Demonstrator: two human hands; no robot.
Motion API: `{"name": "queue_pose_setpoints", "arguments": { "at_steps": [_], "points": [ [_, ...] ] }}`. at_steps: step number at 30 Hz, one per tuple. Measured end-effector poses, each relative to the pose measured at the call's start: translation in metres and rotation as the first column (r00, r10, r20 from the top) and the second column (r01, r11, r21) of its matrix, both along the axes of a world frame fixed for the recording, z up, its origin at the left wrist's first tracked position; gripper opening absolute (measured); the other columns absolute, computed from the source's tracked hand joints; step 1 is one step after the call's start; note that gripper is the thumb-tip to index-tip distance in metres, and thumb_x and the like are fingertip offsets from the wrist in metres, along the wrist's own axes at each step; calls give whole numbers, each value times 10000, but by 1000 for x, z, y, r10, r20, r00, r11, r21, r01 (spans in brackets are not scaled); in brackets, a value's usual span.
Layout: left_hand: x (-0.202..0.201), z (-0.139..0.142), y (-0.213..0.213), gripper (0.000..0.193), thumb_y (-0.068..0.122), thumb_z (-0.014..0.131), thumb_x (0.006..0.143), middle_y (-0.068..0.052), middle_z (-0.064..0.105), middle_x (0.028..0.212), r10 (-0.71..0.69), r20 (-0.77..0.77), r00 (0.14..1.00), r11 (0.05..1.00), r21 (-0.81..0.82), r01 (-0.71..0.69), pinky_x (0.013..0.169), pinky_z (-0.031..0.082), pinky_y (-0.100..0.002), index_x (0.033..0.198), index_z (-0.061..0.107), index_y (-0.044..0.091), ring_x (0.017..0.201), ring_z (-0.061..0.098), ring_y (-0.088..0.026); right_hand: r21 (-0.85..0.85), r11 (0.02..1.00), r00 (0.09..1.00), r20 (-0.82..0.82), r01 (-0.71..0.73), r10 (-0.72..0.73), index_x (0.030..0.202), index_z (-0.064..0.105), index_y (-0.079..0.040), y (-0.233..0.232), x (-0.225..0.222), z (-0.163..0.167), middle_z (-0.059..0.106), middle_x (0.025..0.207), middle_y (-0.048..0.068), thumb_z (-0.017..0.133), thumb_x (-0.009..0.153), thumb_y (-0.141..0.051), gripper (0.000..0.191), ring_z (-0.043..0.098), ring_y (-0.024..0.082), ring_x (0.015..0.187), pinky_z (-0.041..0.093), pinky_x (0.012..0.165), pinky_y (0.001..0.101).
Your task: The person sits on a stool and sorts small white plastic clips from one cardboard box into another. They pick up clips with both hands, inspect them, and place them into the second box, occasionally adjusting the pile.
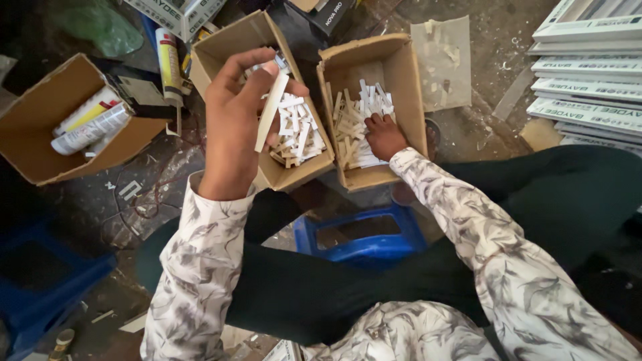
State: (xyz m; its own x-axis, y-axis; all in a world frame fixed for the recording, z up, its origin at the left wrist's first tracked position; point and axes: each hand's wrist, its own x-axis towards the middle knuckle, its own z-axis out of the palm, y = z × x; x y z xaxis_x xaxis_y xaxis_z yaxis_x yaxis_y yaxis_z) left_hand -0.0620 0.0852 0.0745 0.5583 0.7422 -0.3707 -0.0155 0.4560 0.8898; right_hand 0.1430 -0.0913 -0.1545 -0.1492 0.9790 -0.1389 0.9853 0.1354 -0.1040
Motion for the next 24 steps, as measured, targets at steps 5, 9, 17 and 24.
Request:
{"name": "queue_pose_setpoints", "arguments": {
  "at_steps": [5,9,17,24],
  "points": [
    [5,-6,2,334,249,572,1038,-124,748,844,17,-39,999,1000,-4,-17,376,353,-229,1268,575,6,436,499,-81,35,999,998,53,-42,40,759,780,-118,-4,0,4,651,1082,64,678,737,-196,131,540,271,1146,436,940,459],
    [7,-9,2,317,198,581,1024,-122,749,863,10,-3,1000,1000,3,-10,395,357,-232,1270,564,-1,467,514,-87,-80,990,985,121,-112,121,781,782,-117,-6,-2,5,651,1047,41,681,775,-189,125,551,259,1142,435,965,457],
    [14,-32,-6,394,114,596,960,-116,754,930,-39,9,999,998,40,39,424,417,-233,1320,506,-18,575,625,-113,-333,942,960,-250,39,-128,975,787,-106,6,27,26,724,1042,113,804,750,-341,326,646,330,1049,493,900,488],
    [39,-77,-41,283,155,694,915,-119,725,879,-159,-267,951,911,331,246,522,438,-289,1170,658,39,610,593,-164,-302,927,855,-396,225,-336,1019,786,-92,-20,40,106,730,846,167,789,871,-344,292,689,369,788,526,717,491]
  ]
}}
